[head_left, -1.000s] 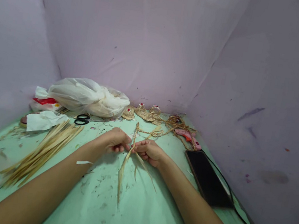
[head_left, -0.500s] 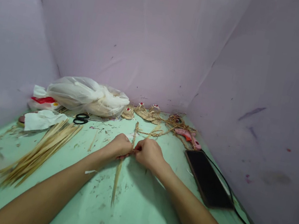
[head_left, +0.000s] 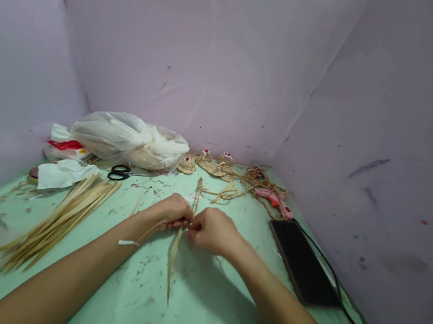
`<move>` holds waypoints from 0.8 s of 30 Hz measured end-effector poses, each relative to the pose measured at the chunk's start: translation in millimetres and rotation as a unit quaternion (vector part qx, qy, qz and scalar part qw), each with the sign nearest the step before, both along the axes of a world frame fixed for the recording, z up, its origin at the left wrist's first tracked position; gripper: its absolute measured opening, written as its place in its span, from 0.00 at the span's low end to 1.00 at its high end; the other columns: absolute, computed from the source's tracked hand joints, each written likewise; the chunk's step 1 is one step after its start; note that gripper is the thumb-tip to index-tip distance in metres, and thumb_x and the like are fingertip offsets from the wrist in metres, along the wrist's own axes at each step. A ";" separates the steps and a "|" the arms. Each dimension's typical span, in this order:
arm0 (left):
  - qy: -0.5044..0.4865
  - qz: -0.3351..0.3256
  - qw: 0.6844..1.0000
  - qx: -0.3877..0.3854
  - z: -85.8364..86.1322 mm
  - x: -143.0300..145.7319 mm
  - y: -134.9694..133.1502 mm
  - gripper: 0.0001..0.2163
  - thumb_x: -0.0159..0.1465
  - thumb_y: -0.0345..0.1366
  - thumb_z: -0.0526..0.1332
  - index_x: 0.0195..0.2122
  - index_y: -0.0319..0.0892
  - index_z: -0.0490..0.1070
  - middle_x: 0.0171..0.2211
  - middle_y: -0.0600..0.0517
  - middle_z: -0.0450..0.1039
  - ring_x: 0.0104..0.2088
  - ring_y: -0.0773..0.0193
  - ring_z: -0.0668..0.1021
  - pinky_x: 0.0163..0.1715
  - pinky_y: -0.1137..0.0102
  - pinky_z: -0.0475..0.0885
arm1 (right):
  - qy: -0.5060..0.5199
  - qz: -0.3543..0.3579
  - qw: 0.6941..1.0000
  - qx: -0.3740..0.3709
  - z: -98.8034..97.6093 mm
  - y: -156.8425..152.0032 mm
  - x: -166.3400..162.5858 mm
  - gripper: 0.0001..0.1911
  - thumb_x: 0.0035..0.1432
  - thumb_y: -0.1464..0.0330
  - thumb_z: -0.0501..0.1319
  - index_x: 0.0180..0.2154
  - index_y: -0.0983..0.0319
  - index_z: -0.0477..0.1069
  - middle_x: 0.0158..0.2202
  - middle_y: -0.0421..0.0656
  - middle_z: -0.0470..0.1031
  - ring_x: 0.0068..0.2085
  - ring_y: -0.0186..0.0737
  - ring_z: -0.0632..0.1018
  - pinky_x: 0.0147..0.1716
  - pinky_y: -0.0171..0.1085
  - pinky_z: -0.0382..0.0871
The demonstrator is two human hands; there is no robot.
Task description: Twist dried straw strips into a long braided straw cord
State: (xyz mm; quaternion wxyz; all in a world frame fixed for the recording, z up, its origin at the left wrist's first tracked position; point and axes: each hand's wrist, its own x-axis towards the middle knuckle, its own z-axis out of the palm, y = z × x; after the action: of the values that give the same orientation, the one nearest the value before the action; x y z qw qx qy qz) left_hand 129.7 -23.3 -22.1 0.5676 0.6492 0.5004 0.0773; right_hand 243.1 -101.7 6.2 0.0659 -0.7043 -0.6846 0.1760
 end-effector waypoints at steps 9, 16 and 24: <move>-0.070 -0.042 0.996 -0.041 -6.9 -6.0 9.2 0.07 0.42 0.36 0.58 0.16 0.38 0.63 0.07 0.59 0.54 0.08 0.76 0.53 0.09 0.77 0.44 | 0.439 -0.186 0.875 -0.088 -11.2 22.8 24.1 0.04 0.50 0.74 0.55 0.27 0.67 0.68 0.26 0.45 0.73 0.24 0.31 0.72 0.24 0.30 0.66; -0.065 -0.045 0.996 -0.037 -12.6 -6.2 13.7 0.06 0.41 0.35 0.58 0.18 0.37 0.65 0.09 0.59 0.56 0.09 0.76 0.55 0.09 0.77 0.45 | 0.475 -0.171 0.851 -0.148 -16.3 21.6 24.4 0.06 0.48 0.73 0.58 0.22 0.67 0.68 0.19 0.41 0.71 0.19 0.28 0.70 0.20 0.29 0.66; -0.044 -0.044 0.998 -0.022 -9.0 -4.8 8.7 0.06 0.42 0.35 0.58 0.17 0.37 0.64 0.09 0.58 0.57 0.10 0.77 0.55 0.11 0.77 0.45 | 0.535 -0.160 0.820 -0.128 -20.0 22.8 21.8 0.05 0.50 0.75 0.56 0.24 0.67 0.68 0.20 0.41 0.71 0.21 0.28 0.71 0.22 0.29 0.68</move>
State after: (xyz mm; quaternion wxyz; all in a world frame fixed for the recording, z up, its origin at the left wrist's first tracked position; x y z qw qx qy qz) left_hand 124.8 -14.6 -31.1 0.6060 0.6536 0.4480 0.0697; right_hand 264.8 -78.9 -13.8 0.3581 -0.6011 -0.3905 0.5983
